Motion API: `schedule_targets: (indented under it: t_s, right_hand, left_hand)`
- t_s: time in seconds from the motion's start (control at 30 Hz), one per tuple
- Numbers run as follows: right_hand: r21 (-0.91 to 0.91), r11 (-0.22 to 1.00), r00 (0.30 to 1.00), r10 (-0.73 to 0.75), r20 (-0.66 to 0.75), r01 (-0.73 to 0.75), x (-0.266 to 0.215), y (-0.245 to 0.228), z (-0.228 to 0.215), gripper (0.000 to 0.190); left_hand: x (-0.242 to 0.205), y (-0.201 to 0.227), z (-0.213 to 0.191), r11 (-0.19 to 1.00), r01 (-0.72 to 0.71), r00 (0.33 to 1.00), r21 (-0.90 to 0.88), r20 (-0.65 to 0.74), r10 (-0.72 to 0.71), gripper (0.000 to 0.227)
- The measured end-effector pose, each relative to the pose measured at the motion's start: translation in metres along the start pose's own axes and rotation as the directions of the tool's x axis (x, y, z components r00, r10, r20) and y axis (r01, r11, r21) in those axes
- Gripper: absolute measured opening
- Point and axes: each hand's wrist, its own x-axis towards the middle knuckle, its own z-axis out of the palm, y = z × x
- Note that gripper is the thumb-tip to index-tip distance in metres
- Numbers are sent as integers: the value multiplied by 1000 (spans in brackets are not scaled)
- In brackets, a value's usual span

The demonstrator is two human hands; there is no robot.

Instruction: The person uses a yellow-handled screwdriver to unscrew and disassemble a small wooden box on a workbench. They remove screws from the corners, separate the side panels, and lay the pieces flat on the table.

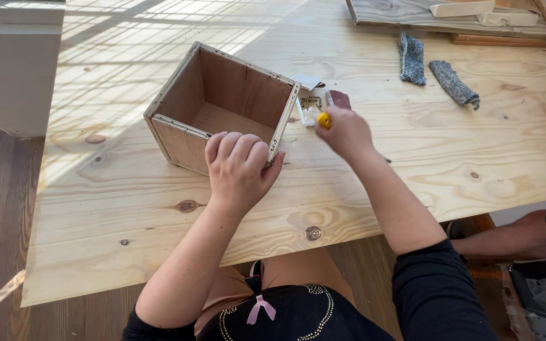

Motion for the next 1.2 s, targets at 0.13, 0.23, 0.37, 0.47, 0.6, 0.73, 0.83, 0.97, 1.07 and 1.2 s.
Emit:
schedule_targets:
  t_s: [0.13,0.23,0.37,0.47,0.6,0.73,0.83,0.97,1.07,1.2]
  right_hand:
    - [-41,999,983,-41,-177,35,9,7,-19,29]
    - [33,985,910,-141,-390,167,10,20,-18,34]
    - [22,771,494,-385,-779,636,-25,40,-52,22]
    - [154,775,490,-219,-844,613,-62,84,-59,52]
    - [810,475,781,334,-528,344,-138,54,-42,34]
    - [961,-173,909,395,-132,214,-195,43,23,28]
    - [899,-320,888,439,-139,299,-214,24,60,28]
    - [891,-261,849,485,-212,372,-218,-8,72,27]
    - [883,-260,869,421,-261,391,-212,-17,72,29]
    - [873,-248,850,445,-283,421,-206,-23,70,27]
  left_hand:
    - [5,3,-10,998,9,998,-63,66,-5,36]
    - [5,0,-11,998,-3,996,-67,88,9,40]
    - [-3,-4,-7,991,37,992,-132,121,-21,49]
    - [-8,-10,-1,996,-6,997,-84,70,12,17]
    - [-9,-11,-1,994,-18,996,-111,87,27,16]
    - [-10,-10,-1,993,-17,996,-113,89,27,18]
    - [-7,-9,-2,992,-29,996,-120,84,39,17]
    - [-7,-10,-3,991,-48,996,-125,75,58,16]
    - [-6,-9,-3,992,-43,996,-116,72,52,16]
    - [-5,-9,-3,992,-32,996,-125,74,41,16]
